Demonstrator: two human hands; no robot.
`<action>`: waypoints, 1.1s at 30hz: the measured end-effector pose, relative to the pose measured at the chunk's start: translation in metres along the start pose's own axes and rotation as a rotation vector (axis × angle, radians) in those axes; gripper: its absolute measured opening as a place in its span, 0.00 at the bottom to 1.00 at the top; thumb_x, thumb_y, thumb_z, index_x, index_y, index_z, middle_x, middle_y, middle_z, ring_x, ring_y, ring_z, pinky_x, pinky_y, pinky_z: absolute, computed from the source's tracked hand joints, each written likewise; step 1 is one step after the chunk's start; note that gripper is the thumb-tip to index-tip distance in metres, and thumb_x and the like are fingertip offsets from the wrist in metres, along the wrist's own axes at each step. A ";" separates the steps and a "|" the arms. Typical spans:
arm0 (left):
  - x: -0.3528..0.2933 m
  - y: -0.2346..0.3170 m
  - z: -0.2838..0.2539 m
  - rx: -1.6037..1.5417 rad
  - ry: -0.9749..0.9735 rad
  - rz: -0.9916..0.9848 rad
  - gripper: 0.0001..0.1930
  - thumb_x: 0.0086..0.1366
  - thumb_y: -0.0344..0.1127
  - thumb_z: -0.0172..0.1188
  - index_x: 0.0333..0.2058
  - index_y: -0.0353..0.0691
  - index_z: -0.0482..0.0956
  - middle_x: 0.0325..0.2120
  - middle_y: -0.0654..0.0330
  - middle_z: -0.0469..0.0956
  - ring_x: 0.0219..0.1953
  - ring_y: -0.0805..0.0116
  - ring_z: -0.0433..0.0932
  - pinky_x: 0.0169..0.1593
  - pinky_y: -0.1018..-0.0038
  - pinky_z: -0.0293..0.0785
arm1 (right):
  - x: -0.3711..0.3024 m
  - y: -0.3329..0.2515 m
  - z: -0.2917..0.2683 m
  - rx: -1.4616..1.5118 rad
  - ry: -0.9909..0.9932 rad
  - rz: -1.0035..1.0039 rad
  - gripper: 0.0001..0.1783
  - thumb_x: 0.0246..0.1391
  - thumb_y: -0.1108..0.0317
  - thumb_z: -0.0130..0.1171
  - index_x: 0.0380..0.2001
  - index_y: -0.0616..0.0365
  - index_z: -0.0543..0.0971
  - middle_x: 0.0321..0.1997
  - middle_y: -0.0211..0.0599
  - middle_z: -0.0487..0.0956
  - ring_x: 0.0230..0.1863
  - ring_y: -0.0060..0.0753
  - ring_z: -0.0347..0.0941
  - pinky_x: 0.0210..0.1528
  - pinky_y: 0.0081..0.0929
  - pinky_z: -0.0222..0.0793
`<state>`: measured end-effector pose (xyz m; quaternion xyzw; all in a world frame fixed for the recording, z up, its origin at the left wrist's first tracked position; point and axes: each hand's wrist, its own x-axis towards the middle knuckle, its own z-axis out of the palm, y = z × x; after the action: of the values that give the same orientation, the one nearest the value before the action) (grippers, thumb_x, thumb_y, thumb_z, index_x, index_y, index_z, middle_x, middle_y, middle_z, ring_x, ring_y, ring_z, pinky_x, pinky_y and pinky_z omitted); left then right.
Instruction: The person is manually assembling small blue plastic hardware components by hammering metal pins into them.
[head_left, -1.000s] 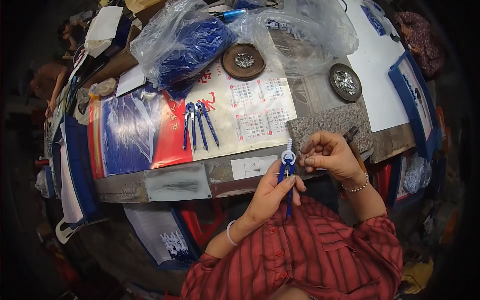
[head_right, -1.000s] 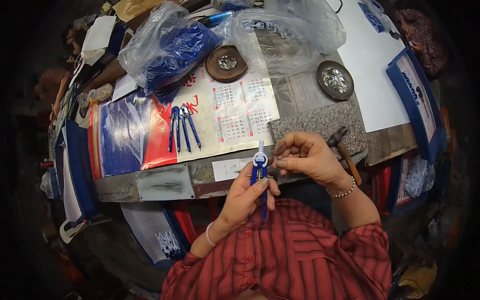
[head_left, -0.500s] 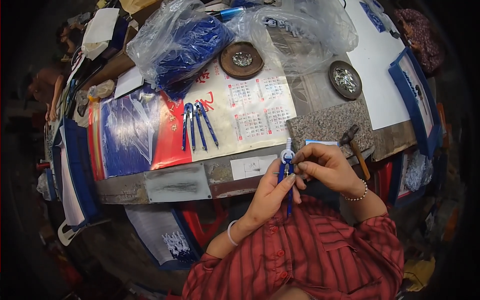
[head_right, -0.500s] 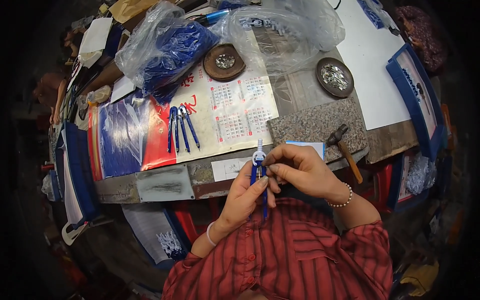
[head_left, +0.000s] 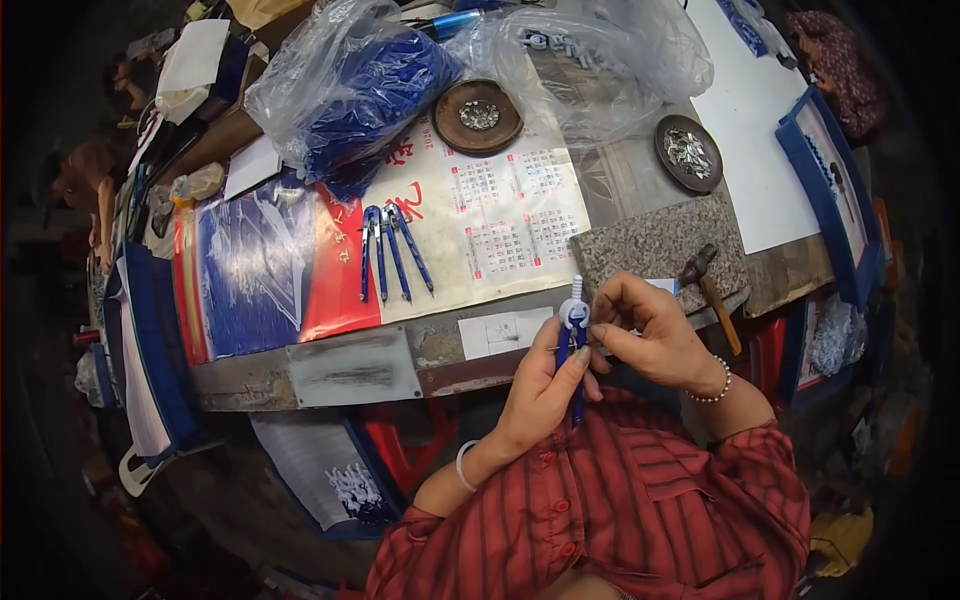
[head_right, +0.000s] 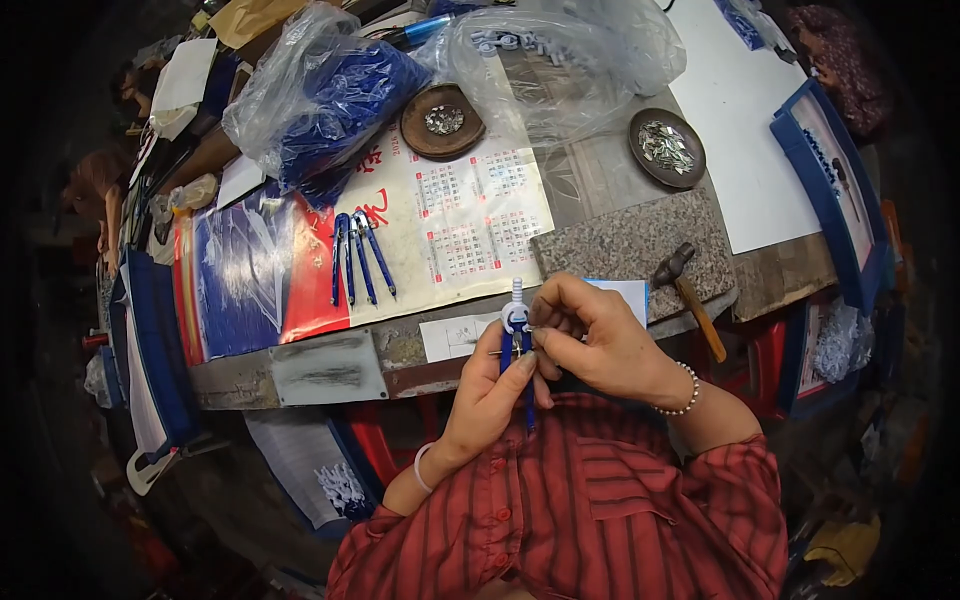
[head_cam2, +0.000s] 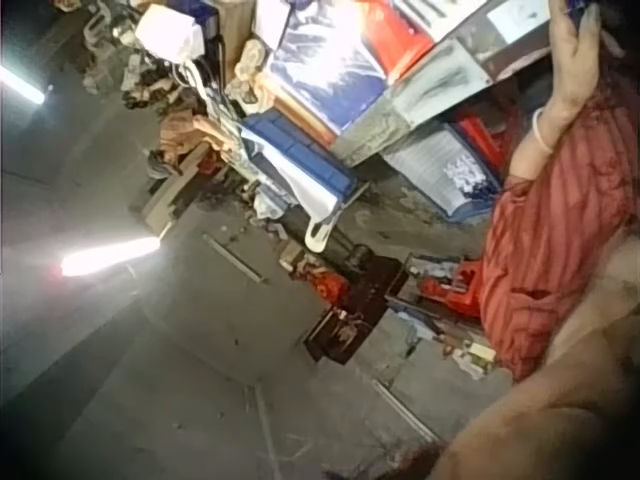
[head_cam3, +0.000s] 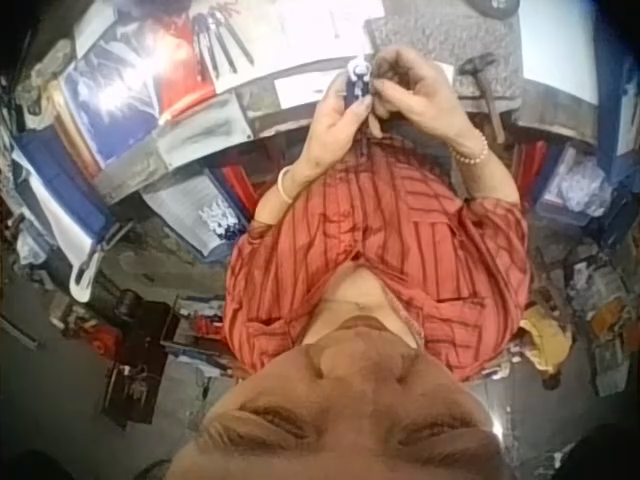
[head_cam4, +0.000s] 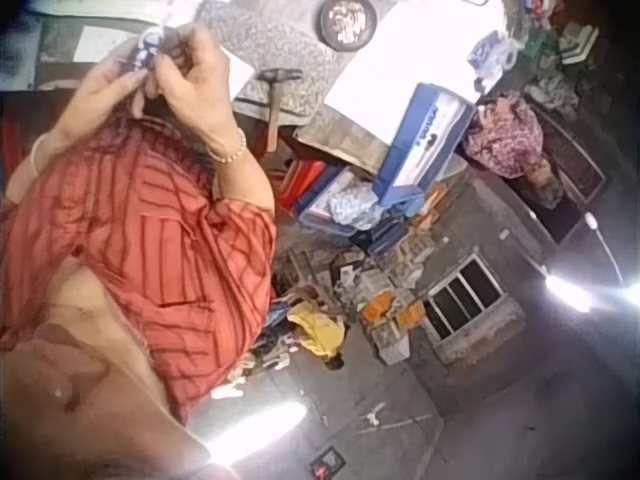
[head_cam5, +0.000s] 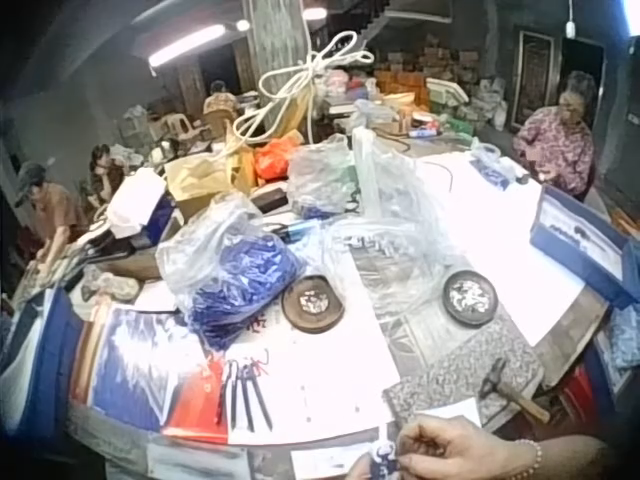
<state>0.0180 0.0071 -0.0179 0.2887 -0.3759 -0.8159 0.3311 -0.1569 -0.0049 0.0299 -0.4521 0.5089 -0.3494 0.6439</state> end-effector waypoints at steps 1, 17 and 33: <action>0.000 0.000 0.000 -0.001 0.000 -0.001 0.20 0.68 0.31 0.44 0.56 0.34 0.55 0.32 0.56 0.72 0.26 0.73 0.74 0.33 0.78 0.74 | 0.000 -0.001 0.000 0.000 0.001 0.001 0.06 0.53 0.79 0.52 0.34 0.62 0.69 0.30 0.28 0.72 0.32 0.15 0.69 0.35 0.16 0.66; 0.000 -0.008 0.004 0.703 0.176 0.172 0.25 0.64 0.28 0.48 0.59 0.36 0.54 0.26 0.45 0.76 0.26 0.56 0.79 0.30 0.67 0.72 | -0.004 -0.004 0.013 -0.873 0.113 -0.381 0.16 0.47 0.79 0.55 0.40 0.62 0.66 0.30 0.44 0.73 0.24 0.41 0.71 0.27 0.29 0.67; 0.006 -0.021 0.018 -0.200 -0.137 -0.233 0.23 0.69 0.34 0.45 0.59 0.35 0.54 0.34 0.55 0.75 0.25 0.75 0.75 0.33 0.79 0.73 | -0.028 0.012 -0.041 -0.159 -0.008 0.110 0.19 0.50 0.75 0.57 0.46 0.62 0.66 0.33 0.31 0.72 0.33 0.14 0.67 0.33 0.16 0.65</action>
<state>-0.0053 0.0205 -0.0262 0.2396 -0.2785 -0.8999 0.2348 -0.2037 0.0154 0.0248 -0.4744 0.5566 -0.2701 0.6263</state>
